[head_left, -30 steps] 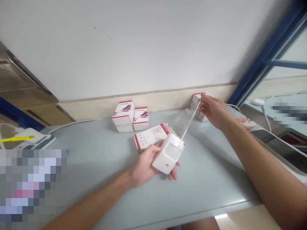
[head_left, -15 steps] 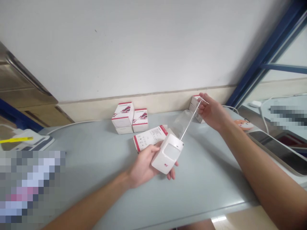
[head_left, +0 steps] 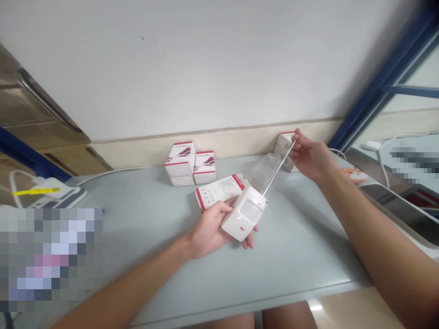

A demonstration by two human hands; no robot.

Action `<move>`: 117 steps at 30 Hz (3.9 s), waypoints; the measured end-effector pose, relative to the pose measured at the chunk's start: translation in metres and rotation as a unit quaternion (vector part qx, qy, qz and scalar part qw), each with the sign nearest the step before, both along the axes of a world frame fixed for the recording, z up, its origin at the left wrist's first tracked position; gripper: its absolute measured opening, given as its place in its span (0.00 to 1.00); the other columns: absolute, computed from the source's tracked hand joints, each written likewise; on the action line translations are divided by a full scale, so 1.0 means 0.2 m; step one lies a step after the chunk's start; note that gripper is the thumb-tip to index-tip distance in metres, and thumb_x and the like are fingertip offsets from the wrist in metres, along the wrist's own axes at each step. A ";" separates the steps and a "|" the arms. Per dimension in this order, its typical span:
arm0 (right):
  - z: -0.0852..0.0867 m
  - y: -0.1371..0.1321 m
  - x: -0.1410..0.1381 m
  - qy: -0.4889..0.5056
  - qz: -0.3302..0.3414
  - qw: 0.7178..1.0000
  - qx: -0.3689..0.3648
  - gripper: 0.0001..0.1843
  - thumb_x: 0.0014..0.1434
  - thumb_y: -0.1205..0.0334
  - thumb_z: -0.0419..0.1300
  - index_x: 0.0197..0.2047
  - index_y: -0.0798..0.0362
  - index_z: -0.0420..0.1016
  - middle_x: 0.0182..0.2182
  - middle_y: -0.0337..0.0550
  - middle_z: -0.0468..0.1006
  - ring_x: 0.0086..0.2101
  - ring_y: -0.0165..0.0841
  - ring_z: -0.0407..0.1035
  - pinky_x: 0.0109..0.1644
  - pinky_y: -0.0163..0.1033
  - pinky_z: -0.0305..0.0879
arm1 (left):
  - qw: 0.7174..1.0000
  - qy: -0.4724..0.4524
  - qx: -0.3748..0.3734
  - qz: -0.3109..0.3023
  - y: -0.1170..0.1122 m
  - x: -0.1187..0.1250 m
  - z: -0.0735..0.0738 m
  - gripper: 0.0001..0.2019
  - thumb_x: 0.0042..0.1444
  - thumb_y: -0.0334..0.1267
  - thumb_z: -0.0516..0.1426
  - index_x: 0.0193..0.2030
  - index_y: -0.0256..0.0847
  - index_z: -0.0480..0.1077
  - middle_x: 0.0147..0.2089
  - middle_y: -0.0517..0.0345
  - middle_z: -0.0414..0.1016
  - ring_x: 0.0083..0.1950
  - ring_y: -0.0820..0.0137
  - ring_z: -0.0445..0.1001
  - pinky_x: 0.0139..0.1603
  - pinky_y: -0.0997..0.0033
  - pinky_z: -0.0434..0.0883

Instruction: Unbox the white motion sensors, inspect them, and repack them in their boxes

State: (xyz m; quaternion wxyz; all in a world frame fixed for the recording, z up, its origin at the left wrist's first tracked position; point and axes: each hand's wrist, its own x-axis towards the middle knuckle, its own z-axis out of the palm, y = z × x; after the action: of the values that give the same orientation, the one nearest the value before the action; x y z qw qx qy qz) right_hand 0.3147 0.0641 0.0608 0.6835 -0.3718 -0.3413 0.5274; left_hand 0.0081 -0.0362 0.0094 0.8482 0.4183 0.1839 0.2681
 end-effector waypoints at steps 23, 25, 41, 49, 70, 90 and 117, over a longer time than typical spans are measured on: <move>-0.06 0.04 0.01 -0.019 -0.048 0.999 -0.003 0.26 0.48 0.67 0.76 0.48 0.42 0.75 0.29 0.30 0.78 0.22 0.22 0.63 0.24 0.25 0.62 | 1.000 -0.001 -0.014 -0.005 0.01 0.00 -0.02 0.21 0.68 0.45 0.46 0.59 0.35 0.68 0.41 0.41 0.82 0.35 0.54 0.82 0.40 0.58 0.70; -0.05 0.03 0.00 -0.018 -0.048 0.999 0.004 0.26 0.47 0.68 0.76 0.48 0.43 0.75 0.30 0.30 0.78 0.22 0.22 0.62 0.23 0.26 0.61 | 1.000 0.002 -0.015 -0.006 0.01 0.00 -0.01 0.21 0.67 0.46 0.46 0.58 0.35 0.68 0.41 0.42 0.82 0.35 0.55 0.82 0.39 0.59 0.70; -0.05 0.02 -0.05 -0.053 -0.048 0.997 0.020 0.28 0.47 0.64 0.75 0.50 0.43 0.72 0.30 0.32 0.77 0.22 0.25 0.60 0.23 0.31 0.56 | 1.000 0.023 -0.016 0.011 -0.01 0.00 0.03 0.19 0.67 0.46 0.46 0.53 0.35 0.69 0.36 0.45 0.79 0.27 0.61 0.77 0.30 0.63 0.69; -0.05 0.01 -0.06 -0.074 -0.048 0.996 0.011 0.27 0.44 0.66 0.72 0.47 0.43 0.72 0.30 0.33 0.77 0.23 0.27 0.61 0.24 0.32 0.54 | 0.999 0.010 -0.022 0.022 -0.01 0.01 0.02 0.19 0.68 0.46 0.46 0.54 0.36 0.69 0.37 0.47 0.78 0.27 0.60 0.77 0.28 0.63 0.69; -0.12 0.02 -0.10 -0.098 -0.019 0.995 -0.019 0.24 0.48 0.62 0.72 0.47 0.43 0.69 0.30 0.36 0.79 0.24 0.29 0.62 0.26 0.33 0.55 | 0.997 0.039 0.008 0.070 -0.01 0.00 0.03 0.19 0.69 0.48 0.45 0.53 0.37 0.67 0.34 0.46 0.79 0.25 0.61 0.76 0.30 0.63 0.68; -0.07 -0.21 -0.41 -0.306 0.102 0.943 0.084 0.18 0.70 0.42 0.58 0.55 0.43 0.70 0.36 0.40 0.84 0.27 0.33 0.71 0.32 0.39 0.66 | 0.988 -0.027 0.009 0.149 0.02 -0.05 0.10 0.22 0.63 0.44 0.46 0.58 0.35 0.68 0.37 0.42 0.80 0.27 0.59 0.74 0.34 0.60 0.66; -0.14 -0.11 -0.21 -0.827 -0.033 0.550 0.112 0.12 0.64 0.52 0.64 0.46 0.50 0.75 0.48 0.51 0.82 0.43 0.48 0.76 0.55 0.54 0.64 | 0.981 -0.054 -0.024 0.185 0.08 -0.10 0.18 0.22 0.62 0.45 0.52 0.52 0.32 0.76 0.40 0.40 0.78 0.30 0.64 0.70 0.33 0.64 0.65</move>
State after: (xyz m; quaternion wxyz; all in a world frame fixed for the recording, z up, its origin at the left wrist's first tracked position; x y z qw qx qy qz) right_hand 0.2726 0.0425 0.0322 0.1526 -0.5753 -0.7998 -0.0775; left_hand -0.0120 -0.0208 0.0452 0.8026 0.3411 0.2186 0.4379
